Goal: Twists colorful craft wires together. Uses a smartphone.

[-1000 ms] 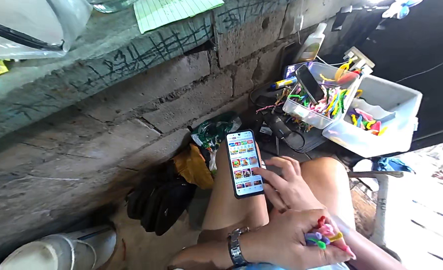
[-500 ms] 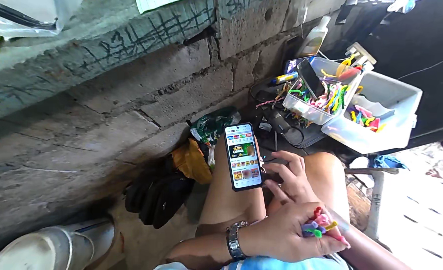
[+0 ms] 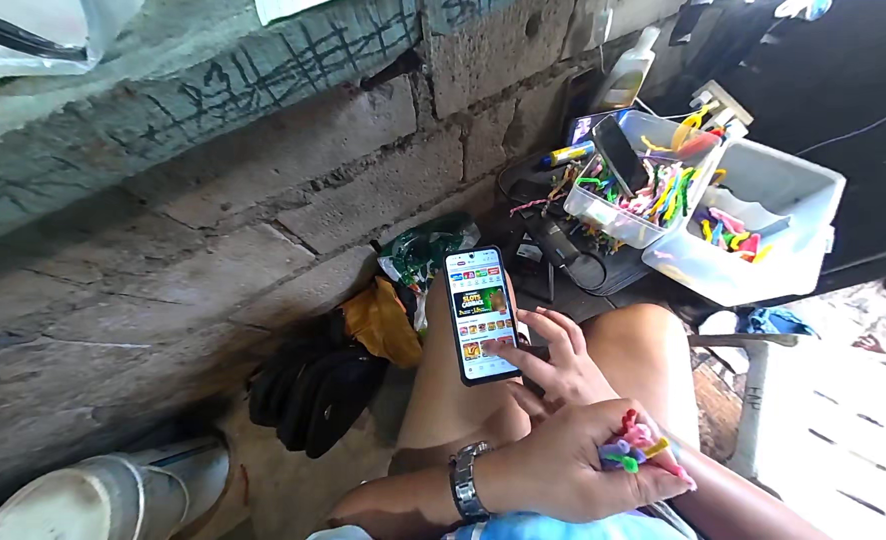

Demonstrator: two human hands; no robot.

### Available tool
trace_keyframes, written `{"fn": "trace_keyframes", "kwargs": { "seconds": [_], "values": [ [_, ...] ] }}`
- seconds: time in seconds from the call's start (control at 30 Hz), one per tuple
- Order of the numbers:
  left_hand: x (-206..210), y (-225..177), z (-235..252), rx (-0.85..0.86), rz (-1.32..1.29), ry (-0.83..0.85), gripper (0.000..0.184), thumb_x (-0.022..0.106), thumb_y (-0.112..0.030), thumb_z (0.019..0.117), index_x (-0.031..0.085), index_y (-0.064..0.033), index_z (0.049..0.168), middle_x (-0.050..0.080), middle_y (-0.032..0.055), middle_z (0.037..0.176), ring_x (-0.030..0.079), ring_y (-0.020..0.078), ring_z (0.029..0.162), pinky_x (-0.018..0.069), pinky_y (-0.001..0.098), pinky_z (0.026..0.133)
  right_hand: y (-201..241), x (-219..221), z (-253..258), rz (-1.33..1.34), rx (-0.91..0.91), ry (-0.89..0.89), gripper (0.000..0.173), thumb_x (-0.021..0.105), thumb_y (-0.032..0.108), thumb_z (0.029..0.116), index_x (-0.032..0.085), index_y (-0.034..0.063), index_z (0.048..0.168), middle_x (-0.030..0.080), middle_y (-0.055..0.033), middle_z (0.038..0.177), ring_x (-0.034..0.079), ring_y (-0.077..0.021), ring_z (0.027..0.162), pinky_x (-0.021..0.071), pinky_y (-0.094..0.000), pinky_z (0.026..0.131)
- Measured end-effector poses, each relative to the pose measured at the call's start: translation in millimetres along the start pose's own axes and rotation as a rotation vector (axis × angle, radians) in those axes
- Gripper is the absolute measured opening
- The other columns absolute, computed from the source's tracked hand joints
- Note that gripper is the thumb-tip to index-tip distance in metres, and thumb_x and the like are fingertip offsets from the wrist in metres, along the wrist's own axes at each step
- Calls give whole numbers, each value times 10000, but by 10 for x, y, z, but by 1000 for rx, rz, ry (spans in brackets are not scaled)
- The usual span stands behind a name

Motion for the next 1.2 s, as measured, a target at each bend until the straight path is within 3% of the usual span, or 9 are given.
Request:
{"fn": "trace_keyframes", "kwargs": {
  "seconds": [0.13, 0.57, 0.8, 1.2],
  "values": [
    [4, 21, -3, -7, 7, 11, 117, 633, -4, 960, 586, 92, 1007, 630, 74, 878, 573, -7, 814, 469, 141, 760, 40, 23, 11, 6, -19, 23, 394, 536, 510, 995, 623, 349, 1343, 482, -154, 1514, 425, -385, 1404, 353, -520, 1143],
    [2, 44, 6, -16, -6, 20, 116, 627, -3, 966, 583, 92, 1017, 637, 72, 898, 578, -15, 838, 471, 138, 776, 18, 39, -1, 31, -29, 21, 437, 478, 546, 1021, 565, 336, 1395, 474, -152, 1513, 425, -358, 1412, 352, -473, 1161],
    [4, 45, 14, -21, 17, 15, 124, 633, -5, 961, 584, 93, 1018, 644, 78, 902, 587, -10, 851, 474, 140, 787, -13, 3, 24, 75, 14, 5, 498, 480, 581, 1016, 571, 248, 1375, 487, -154, 1505, 419, -348, 1422, 346, -451, 1173],
    [6, 53, 12, -42, -36, 14, 98, 620, 6, 967, 581, 77, 1022, 625, 48, 899, 568, -21, 830, 471, 137, 768, -78, -11, -2, 76, 36, 50, 498, 494, 606, 1002, 611, 263, 1342, 502, -161, 1499, 438, -366, 1404, 378, -481, 1139]
  ]
}}
Point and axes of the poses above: each hand's wrist, its own z-axis towards the middle knuckle, its own x-axis out of the palm, y = z × x, the point moved 4 cm from there along z, towards the middle knuckle
